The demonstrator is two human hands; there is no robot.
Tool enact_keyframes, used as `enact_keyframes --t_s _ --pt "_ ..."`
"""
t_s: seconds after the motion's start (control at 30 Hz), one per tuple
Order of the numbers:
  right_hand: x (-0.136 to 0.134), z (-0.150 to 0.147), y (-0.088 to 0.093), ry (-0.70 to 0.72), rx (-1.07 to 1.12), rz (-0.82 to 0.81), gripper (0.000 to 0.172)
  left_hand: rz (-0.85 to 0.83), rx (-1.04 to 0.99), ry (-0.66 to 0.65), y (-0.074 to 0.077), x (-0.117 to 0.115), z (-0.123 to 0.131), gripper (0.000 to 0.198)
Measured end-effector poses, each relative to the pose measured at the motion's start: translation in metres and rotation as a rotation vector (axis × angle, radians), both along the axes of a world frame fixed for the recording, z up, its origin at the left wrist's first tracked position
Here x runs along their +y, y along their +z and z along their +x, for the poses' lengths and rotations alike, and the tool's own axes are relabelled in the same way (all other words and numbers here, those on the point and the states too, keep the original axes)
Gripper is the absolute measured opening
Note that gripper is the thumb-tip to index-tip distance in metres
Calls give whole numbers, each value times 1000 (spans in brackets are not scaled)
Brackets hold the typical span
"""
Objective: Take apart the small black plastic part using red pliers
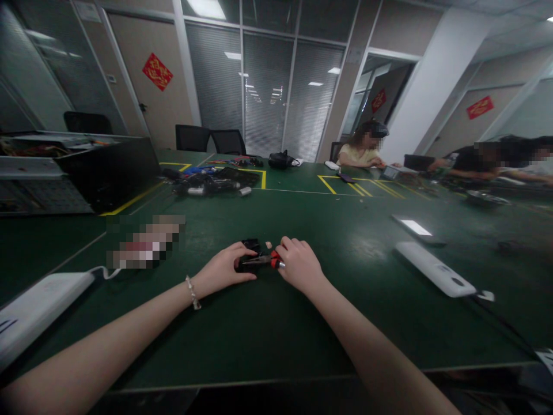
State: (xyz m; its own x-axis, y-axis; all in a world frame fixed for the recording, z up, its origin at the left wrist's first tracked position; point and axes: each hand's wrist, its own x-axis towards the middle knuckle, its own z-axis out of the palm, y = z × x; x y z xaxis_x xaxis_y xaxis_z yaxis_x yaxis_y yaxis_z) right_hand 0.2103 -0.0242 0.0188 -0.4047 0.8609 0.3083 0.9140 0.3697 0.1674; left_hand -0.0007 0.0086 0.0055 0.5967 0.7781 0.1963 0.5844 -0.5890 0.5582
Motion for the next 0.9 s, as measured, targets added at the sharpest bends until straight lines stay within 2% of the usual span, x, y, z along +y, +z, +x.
enact_keyframes --t_s 0.3,0.63,0.9 --pt "3 2 -4 -36 81 -73 22 -25 -2 -7 0 1 -1 47" --pt "-2 1 1 -19 28 -11 22 -25 10 25 2 -1 0 46" --pt "1 1 -3 -18 39 -30 21 -29 -13 -38 1 1 -2 44"
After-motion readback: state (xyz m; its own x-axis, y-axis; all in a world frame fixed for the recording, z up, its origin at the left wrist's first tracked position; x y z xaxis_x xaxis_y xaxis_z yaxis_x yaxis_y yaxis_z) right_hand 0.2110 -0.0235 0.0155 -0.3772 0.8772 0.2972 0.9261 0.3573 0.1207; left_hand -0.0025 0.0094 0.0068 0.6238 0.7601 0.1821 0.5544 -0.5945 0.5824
